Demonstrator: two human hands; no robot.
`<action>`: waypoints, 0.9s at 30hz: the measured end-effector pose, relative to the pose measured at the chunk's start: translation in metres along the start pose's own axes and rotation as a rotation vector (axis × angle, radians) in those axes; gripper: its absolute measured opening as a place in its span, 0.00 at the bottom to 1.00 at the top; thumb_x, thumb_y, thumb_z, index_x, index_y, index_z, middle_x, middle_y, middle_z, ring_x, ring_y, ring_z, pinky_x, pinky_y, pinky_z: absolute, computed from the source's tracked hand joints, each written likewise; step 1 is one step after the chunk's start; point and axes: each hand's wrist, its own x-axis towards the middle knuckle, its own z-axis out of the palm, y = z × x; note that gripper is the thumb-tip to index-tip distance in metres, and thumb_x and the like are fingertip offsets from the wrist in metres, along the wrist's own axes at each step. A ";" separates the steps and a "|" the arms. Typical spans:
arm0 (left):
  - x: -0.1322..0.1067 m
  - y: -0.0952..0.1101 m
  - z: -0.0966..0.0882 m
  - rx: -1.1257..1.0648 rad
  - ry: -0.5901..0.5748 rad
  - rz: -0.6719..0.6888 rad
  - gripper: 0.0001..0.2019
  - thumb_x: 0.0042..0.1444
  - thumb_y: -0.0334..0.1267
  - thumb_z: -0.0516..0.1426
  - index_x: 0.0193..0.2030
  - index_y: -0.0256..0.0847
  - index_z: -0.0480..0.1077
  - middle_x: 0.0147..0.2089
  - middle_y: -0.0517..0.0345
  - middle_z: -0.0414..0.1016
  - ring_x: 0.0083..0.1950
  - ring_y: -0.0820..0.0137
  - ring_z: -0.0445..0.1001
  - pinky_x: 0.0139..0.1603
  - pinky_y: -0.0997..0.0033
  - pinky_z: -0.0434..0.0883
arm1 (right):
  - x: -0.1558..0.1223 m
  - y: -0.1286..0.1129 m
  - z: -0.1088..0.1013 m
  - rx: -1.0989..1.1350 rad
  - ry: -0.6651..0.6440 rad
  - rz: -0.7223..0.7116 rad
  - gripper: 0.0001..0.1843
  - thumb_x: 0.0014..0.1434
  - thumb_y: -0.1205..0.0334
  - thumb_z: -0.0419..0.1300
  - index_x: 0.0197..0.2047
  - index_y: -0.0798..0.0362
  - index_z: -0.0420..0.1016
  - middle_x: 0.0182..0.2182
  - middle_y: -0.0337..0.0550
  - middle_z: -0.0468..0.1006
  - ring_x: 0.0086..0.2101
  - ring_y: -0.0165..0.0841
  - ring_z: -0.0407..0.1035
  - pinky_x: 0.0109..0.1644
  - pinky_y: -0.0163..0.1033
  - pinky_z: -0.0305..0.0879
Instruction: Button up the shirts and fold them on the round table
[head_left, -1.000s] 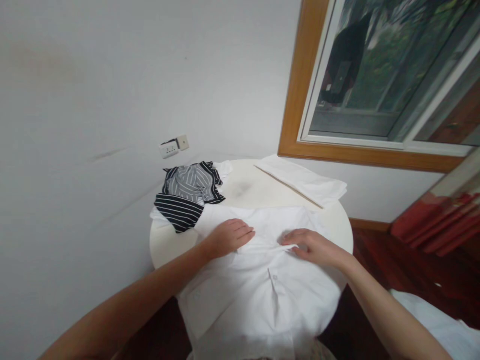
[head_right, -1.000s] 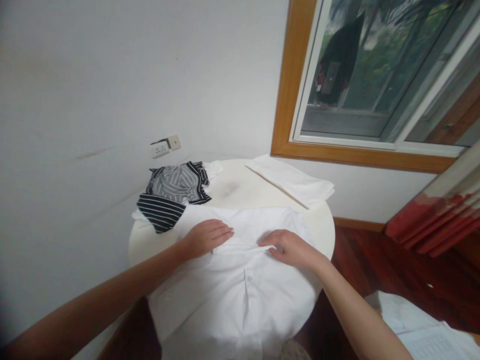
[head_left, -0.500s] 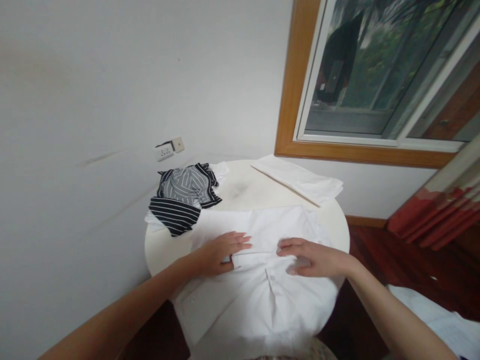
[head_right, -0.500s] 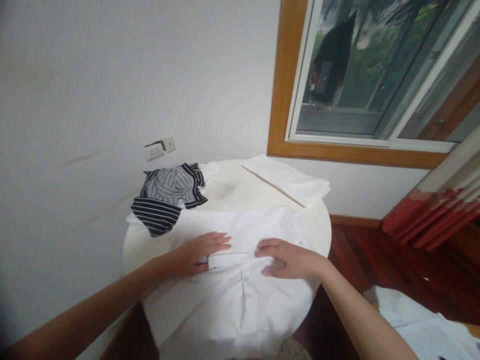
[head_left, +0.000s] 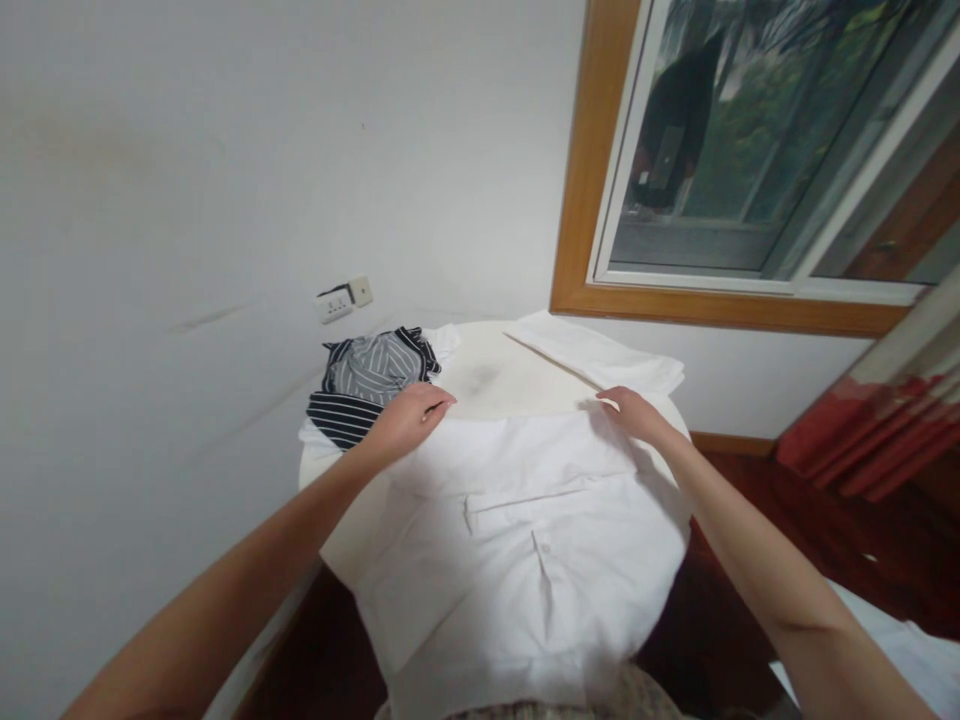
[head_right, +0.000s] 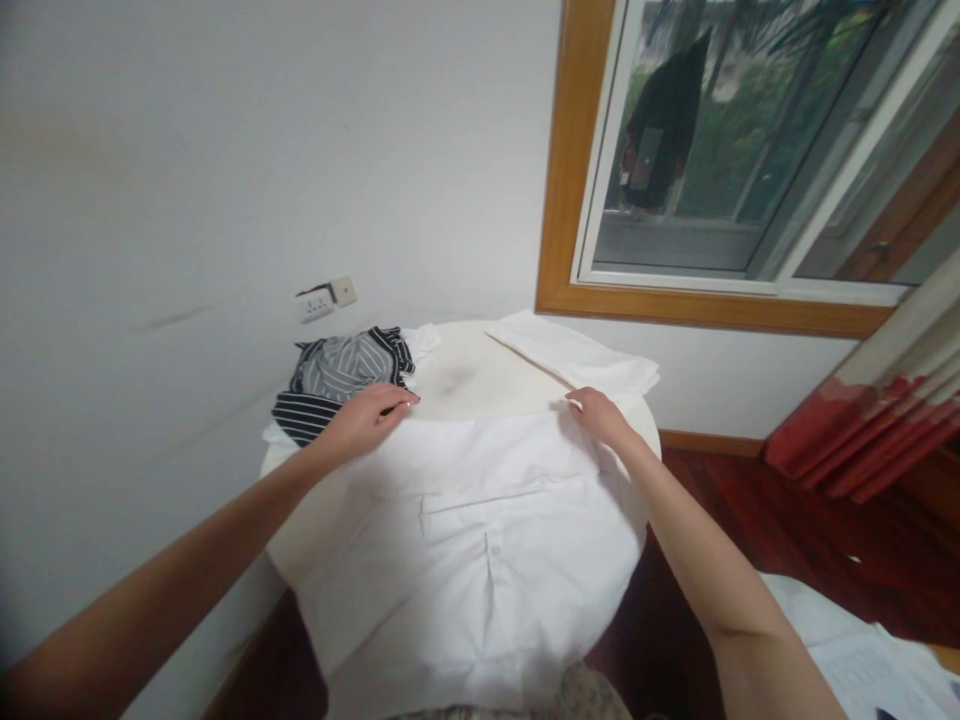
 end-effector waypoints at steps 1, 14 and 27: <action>0.005 0.000 0.006 0.012 0.014 0.002 0.19 0.64 0.43 0.46 0.45 0.38 0.75 0.45 0.50 0.78 0.50 0.63 0.72 0.57 0.56 0.67 | 0.007 -0.003 0.007 -0.047 -0.005 -0.003 0.18 0.63 0.65 0.50 0.50 0.61 0.75 0.50 0.58 0.75 0.52 0.44 0.68 0.59 0.48 0.62; -0.035 -0.036 0.071 0.121 -0.274 0.100 0.24 0.66 0.49 0.42 0.64 0.44 0.60 0.67 0.49 0.60 0.67 0.62 0.57 0.67 0.53 0.53 | -0.013 -0.007 0.067 -0.119 -0.066 -0.185 0.29 0.68 0.48 0.42 0.65 0.53 0.59 0.64 0.53 0.59 0.64 0.42 0.51 0.66 0.56 0.46; -0.014 -0.048 0.025 0.354 -0.390 -0.097 0.22 0.57 0.55 0.53 0.43 0.37 0.75 0.43 0.45 0.73 0.49 0.57 0.68 0.53 0.58 0.63 | 0.009 -0.009 0.013 -0.372 -0.277 -0.176 0.19 0.58 0.63 0.54 0.51 0.53 0.75 0.45 0.52 0.75 0.48 0.40 0.67 0.53 0.41 0.61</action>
